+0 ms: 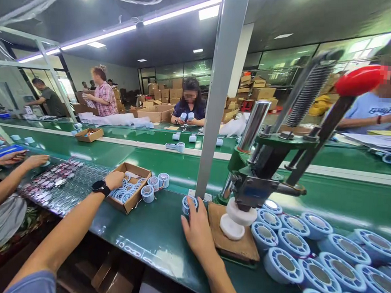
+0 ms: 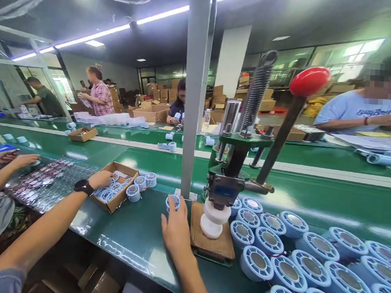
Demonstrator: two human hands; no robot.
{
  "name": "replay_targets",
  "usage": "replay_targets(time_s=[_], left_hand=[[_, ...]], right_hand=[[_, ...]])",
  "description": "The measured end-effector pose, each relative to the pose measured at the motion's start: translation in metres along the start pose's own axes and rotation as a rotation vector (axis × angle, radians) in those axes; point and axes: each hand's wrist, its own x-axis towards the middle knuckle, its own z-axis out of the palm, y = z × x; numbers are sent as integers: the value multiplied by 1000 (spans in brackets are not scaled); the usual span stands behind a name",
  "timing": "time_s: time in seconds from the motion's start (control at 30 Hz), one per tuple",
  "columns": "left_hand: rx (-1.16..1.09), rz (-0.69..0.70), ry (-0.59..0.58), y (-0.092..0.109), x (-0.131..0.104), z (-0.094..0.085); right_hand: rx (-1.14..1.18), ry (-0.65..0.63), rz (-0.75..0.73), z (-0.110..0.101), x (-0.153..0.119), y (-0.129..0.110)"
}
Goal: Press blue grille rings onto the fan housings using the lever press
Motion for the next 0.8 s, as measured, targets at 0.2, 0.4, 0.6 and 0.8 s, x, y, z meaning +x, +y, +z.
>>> replay_targets(time_s=[0.2, 0.4, 0.6, 0.8], left_hand=[[-222, 129, 110, 38, -36, 8], [-605, 491, -29, 163, -115, 70], [-678, 445, 35, 160, -137, 101], [-739, 295, 63, 162, -150, 93]], right_hand=[[-69, -195, 98, 21, 12, 6], [21, -213, -64, -15, -65, 10], [19, -101, -122, -32, -100, 23], [67, -1, -107, -31, -101, 20]])
